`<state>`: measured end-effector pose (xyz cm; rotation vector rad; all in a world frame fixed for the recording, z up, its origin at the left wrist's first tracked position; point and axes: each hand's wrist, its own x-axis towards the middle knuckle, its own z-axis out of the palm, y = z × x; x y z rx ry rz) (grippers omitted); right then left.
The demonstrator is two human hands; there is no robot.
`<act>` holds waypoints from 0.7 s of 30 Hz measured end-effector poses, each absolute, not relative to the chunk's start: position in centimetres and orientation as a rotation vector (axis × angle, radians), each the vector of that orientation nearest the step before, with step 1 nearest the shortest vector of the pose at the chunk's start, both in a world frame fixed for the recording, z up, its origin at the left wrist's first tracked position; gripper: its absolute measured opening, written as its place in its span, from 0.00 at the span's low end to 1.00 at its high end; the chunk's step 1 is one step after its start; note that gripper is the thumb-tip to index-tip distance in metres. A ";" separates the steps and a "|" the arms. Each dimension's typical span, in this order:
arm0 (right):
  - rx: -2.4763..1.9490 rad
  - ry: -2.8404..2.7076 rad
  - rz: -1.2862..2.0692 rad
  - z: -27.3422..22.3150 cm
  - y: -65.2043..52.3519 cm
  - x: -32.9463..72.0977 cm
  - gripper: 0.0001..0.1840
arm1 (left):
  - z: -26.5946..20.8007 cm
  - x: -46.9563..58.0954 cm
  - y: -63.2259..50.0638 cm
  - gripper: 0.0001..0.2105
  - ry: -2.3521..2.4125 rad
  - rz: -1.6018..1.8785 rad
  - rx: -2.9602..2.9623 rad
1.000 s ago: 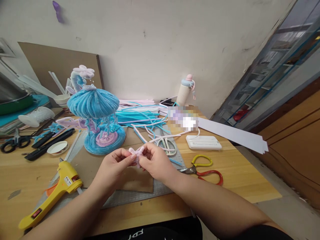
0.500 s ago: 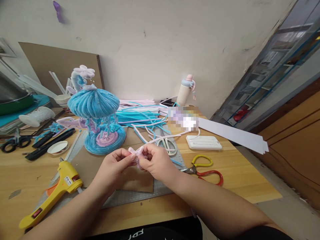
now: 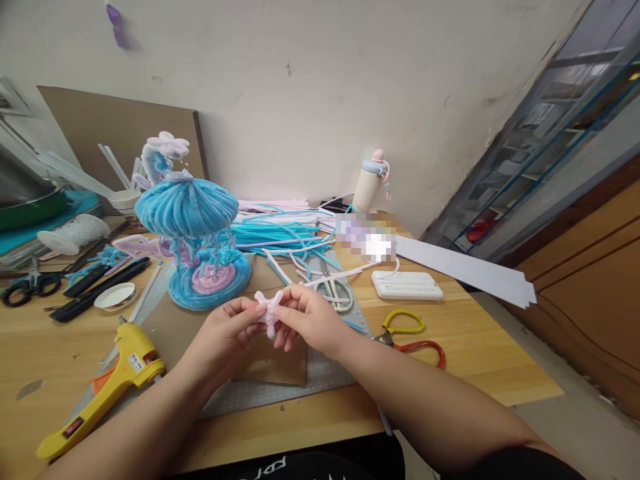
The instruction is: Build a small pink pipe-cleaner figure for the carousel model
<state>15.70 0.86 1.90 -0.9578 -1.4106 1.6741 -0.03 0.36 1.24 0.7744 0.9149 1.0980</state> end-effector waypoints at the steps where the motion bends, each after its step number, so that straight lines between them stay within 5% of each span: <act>1: -0.950 -1.396 1.679 1.9 0.8 15.7 0.14 | 1.4 0.0 0.4 0.11 0.910 1.100 0.750; 21: -1.112 -1.386 1.409 0.5 0.4 14.7 0.06 | 0.4 0.4 0.1 0.10 0.934 1.127 0.805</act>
